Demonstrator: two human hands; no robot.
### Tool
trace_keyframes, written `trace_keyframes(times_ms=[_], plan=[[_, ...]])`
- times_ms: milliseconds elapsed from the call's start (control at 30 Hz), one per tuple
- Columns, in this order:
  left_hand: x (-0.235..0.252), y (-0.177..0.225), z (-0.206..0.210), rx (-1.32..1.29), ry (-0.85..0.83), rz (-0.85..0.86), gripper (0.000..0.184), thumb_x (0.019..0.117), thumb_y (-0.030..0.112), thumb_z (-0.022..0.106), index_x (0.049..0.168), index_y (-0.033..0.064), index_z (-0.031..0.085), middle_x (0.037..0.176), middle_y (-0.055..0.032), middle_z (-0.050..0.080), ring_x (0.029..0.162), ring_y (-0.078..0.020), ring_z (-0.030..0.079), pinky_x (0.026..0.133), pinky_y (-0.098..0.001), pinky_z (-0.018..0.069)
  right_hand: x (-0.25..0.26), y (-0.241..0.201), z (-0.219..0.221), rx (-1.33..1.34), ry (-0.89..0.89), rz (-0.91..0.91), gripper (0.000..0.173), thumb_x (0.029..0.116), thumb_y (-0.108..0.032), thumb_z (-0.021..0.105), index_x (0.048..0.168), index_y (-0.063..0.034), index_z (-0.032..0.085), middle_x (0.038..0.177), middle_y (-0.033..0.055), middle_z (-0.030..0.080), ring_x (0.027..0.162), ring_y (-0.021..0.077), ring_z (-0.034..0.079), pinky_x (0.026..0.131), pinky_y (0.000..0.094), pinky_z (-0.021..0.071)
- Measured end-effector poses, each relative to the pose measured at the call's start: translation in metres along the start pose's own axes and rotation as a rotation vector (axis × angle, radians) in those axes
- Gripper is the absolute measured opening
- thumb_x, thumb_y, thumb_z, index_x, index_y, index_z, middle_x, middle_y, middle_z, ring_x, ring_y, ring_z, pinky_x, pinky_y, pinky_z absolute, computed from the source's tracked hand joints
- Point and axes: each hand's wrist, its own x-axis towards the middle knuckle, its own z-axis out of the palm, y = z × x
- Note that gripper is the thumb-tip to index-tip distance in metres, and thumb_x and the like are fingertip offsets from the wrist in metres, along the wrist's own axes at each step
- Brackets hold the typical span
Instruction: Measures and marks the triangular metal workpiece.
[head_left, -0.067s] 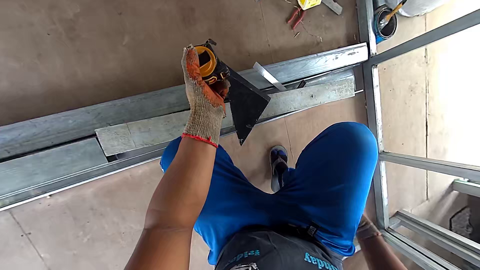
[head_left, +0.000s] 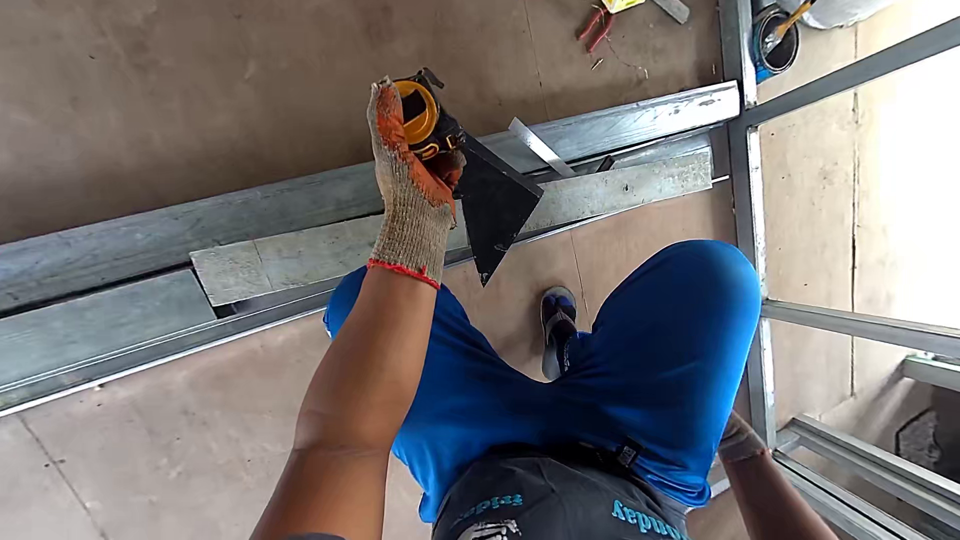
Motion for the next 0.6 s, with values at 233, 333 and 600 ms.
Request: trace_keyframes(times_ms=[233,333,600], plan=[[-0.014,0.003,0.011,-0.018,-0.029,0.011,0.043,0.1062,0.056,0.041,0.126,0.0199,0.054,0.090,-0.0078,0.062,0.061,-0.0175,0.057,0.051,-0.0319,0.0520,0.140,-0.137,-0.043,0.037,0.458,0.503,0.026,0.1092,-0.012,0.041,0.122,0.0015,0.059,0.096,0.0001,0.064,0.083,0.0001,0.060,0.077,0.0201,0.0537],[-0.016,0.001,0.009,-0.021,-0.030,0.016,0.042,0.1061,0.054,0.043,0.124,0.0181,0.055,0.090,-0.0087,0.063,0.063,-0.0183,0.060,0.050,-0.0320,0.0533,0.168,-0.093,-0.110,-0.004,0.483,0.307,0.033,0.1089,-0.038,0.046,0.125,-0.0134,0.060,0.088,-0.0054,0.067,0.068,0.0053,0.063,0.064,0.0289,0.0589],[-0.019,0.010,-0.003,0.027,0.083,0.054,0.045,0.1037,0.059,0.045,0.126,0.0206,0.055,0.095,-0.0075,0.064,0.070,-0.0187,0.063,0.056,-0.0338,0.0550,0.255,-0.183,-0.111,-0.185,0.313,-0.234,0.037,0.1098,-0.042,0.045,0.122,-0.0123,0.063,0.093,-0.0043,0.070,0.071,0.0087,0.068,0.066,0.0307,0.0617]])
